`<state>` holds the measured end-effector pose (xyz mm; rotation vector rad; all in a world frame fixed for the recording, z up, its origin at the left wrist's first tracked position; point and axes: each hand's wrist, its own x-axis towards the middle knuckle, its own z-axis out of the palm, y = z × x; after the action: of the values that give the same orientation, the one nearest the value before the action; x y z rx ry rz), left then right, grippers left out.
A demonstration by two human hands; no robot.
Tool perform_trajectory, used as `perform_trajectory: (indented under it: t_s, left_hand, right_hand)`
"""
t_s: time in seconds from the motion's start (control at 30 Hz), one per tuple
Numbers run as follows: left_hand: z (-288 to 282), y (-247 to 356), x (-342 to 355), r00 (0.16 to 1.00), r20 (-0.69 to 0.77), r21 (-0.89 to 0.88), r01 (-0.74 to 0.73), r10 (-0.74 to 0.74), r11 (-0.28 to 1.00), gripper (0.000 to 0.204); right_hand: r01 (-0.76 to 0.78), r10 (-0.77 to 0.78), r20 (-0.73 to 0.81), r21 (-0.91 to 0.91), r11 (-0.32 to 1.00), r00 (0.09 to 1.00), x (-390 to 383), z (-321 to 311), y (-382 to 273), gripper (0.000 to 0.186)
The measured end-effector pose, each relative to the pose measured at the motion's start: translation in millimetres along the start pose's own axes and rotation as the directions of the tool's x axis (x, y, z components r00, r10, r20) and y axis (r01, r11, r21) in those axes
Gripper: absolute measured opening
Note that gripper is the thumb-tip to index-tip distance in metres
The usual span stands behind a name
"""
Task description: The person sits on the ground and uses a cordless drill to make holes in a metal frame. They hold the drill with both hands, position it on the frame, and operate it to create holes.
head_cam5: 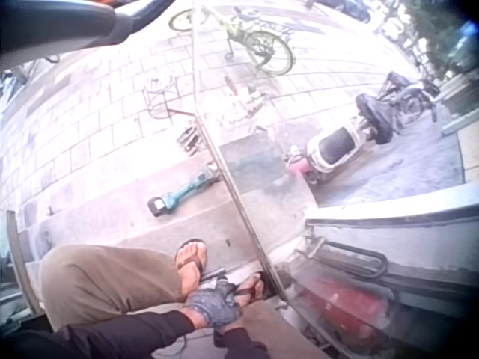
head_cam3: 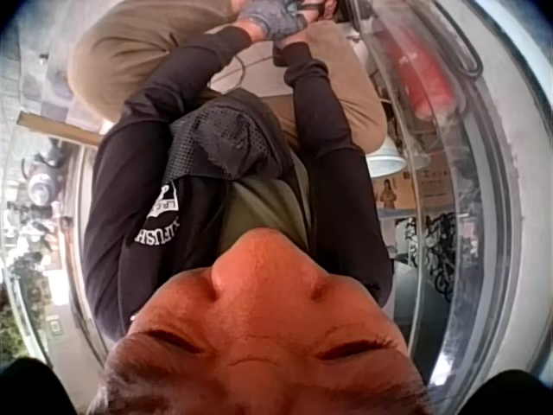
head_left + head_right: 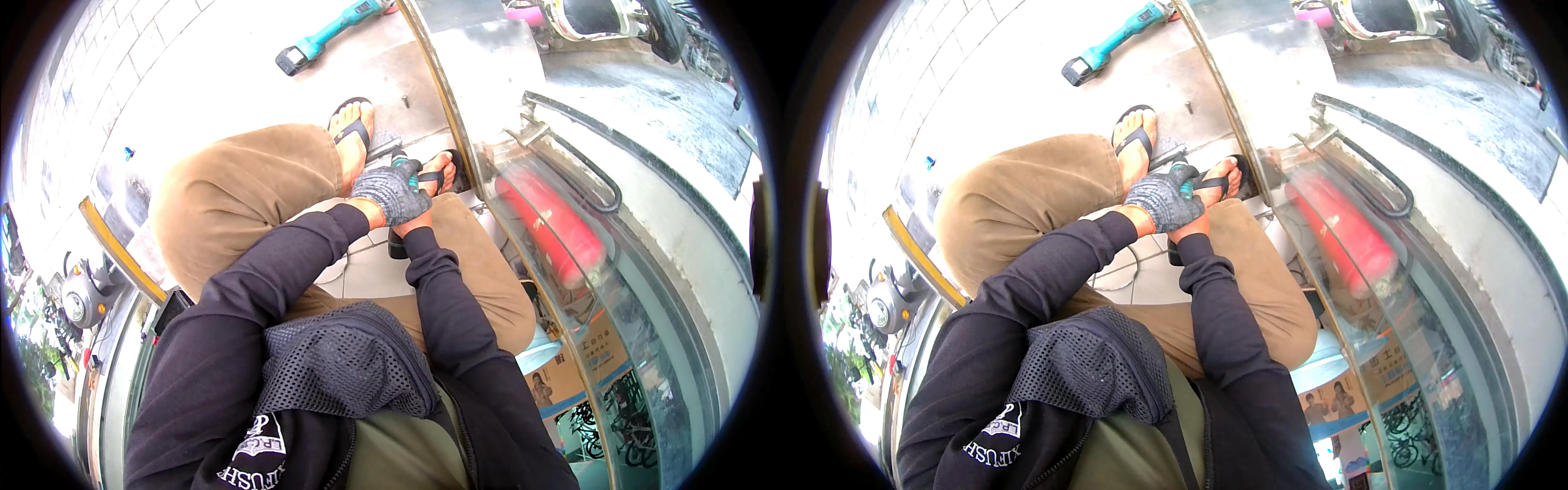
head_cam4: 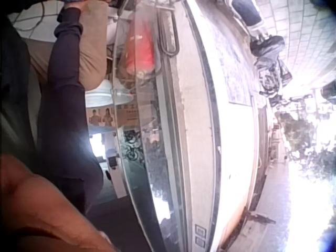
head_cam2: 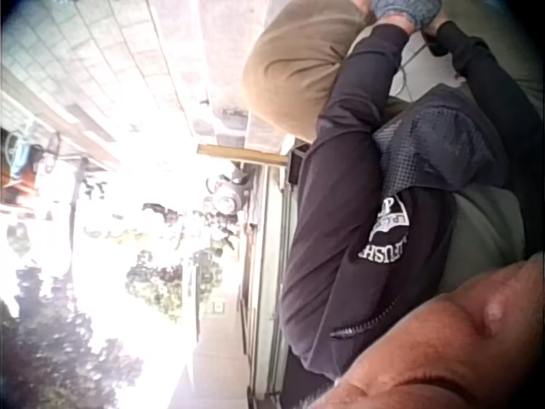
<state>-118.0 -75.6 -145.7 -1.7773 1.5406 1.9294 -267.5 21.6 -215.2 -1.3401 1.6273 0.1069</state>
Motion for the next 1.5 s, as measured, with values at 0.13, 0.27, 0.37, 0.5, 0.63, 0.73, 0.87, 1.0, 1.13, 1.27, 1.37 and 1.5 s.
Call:
perform_trajectory:
  t_s: [0.13, 0.27, 0.37, 0.5, 0.63, 0.73, 0.87, 1.0, 1.13, 1.27, 1.37, 1.5]
  left_hand:
    - [-4, 3, -1, 1.0, 0.009, 0.001, 0.007, -0.007, 1.0, 0.068]
    - [-7, 8, -3, 1.0, 0.028, 0.006, 0.01, -0.011, 1.0, 0.067]
    - [-10, 10, -5, 0.999, 0.019, -0.004, 0.03, -0.029, 1.0, 0.067]
    - [-4, 3, -1, 1.0, 0.001, 0.017, 0.004, -0.004, 1.0, 0.068]
    - [-1, 2, -2, 1.0, 0.009, 0.012, 0.016, -0.016, 1.0, 0.068]
    - [-4, 3, -3, 1.0, 0.005, 0.001, 0.008, -0.008, 1.0, 0.068]
    - [0, 0, -2, 1.0, -0.014, -0.001, 0.002, -0.002, 1.0, 0.069]
    - [-1, 1, -1, 1.0, 0.004, -0.001, 0.016, -0.016, 1.0, 0.069]
    - [-8, 8, -5, 0.999, 0.027, 0.011, 0.036, -0.036, 0.999, 0.068]
    - [-9, 11, -6, 0.997, 0.047, 0.002, 0.054, -0.054, 0.999, 0.067]
    - [-11, 12, -6, 0.998, 0.05, 0.01, 0.038, -0.038, 0.999, 0.065]
    - [-8, 5, -3, 1.0, 0.021, 0.005, -0.003, 0.003, 1.0, 0.064]
  right_hand:
    - [0.018, -0.016, 0.035, -0.079, 0.997, 0.999, 0, -4, -6, 0.046]
    - [0.016, -0.014, 0.017, -0.1, 0.995, 1.0, 4, 11, 18, 0.045]
    - [-0.004, 0.007, 0.031, -0.087, 0.996, 0.999, 4, 13, 18, 0.045]
    - [0.071, -0.072, -0.011, -0.09, 0.993, 0.997, 3, 10, 11, 0.045]
    - [0.058, -0.058, -0.014, -0.037, 0.998, 0.998, 4, 8, 11, 0.045]
    - [0.093, -0.092, -0.028, 0.02, 0.995, 0.995, 4, 9, 10, 0.046]
    - [0.029, -0.028, 0.008, -0.053, 0.998, 1.0, 5, 10, 13, 0.048]
    - [0.023, -0.024, -0.008, -0.028, 0.999, 1.0, 5, 11, 11, 0.048]
    - [0.027, -0.019, 0.052, -0.168, 0.985, 0.998, 7, 7, 9, 0.047]
    - [0.03, -0.025, 0.041, -0.134, 0.99, 0.999, 3, 10, 15, 0.046]
    - [0.058, -0.057, 0.015, -0.151, 0.987, 0.998, 5, 15, 23, 0.045]
    - [0.08, -0.076, 0.027, -0.172, 0.982, 0.997, 4, 11, 11, 0.045]
